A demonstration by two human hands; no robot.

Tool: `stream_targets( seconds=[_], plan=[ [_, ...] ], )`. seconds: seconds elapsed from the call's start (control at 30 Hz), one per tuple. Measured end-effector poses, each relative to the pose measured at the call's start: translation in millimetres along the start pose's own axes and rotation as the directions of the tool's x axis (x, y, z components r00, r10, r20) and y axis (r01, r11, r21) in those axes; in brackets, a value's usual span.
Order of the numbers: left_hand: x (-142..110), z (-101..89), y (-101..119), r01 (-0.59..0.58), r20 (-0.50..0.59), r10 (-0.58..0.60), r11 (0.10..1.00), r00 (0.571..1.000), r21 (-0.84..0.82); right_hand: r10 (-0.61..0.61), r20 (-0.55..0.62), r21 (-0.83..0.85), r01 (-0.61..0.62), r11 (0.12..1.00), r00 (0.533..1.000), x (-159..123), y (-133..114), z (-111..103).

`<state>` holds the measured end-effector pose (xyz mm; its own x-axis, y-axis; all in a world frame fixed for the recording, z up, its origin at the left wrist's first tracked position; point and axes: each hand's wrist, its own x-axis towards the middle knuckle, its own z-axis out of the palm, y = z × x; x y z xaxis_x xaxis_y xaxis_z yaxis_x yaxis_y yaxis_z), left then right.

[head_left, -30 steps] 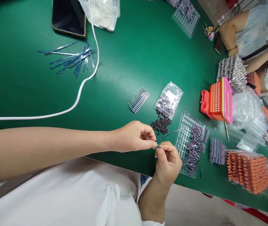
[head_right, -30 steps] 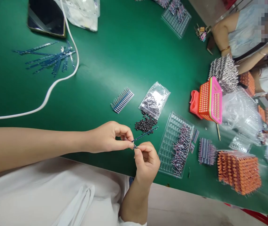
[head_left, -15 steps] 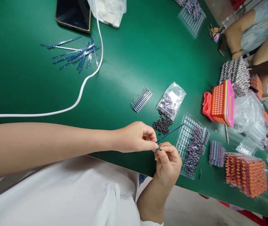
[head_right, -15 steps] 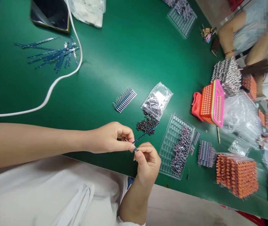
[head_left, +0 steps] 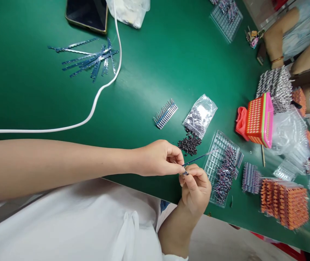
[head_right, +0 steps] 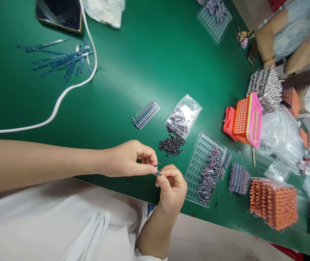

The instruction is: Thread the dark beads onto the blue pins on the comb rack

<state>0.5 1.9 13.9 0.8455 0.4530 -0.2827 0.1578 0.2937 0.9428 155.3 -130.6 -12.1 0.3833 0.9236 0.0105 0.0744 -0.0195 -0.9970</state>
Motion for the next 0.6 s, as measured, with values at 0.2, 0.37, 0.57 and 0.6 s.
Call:
stream_targets(
  seconds=[0.2, 0.37, 0.57, 0.6],
  plan=[
    [-0.6, -2.1, 1.5, -0.013, 0.026, 0.012, 1.0, 1.0, 0.026, 0.009, 0.022, 0.062, -0.011, 0.998, 1.0, 0.1, -0.4, 0.0],
    [-1.6, -0.8, -0.5, -0.033, 0.001, 0.033, 0.998, 0.999, 0.045, 0.036, 0.044, 0.09, -0.04, 0.995, 0.998, -0.2, -0.6, 0.1],
    [-2.1, 1.4, -2.8, -0.035, 0.006, 0.035, 0.998, 0.999, 0.048, 0.111, 0.061, 0.139, -0.118, 0.983, 0.992, 0.3, -1.4, 0.5],
    [-2.3, 1.4, -2.9, -0.028, 0.01, 0.028, 0.998, 1.0, 0.057, 0.128, 0.062, 0.147, -0.136, 0.98, 0.99, 0.3, -1.6, 0.5]
  ],
)
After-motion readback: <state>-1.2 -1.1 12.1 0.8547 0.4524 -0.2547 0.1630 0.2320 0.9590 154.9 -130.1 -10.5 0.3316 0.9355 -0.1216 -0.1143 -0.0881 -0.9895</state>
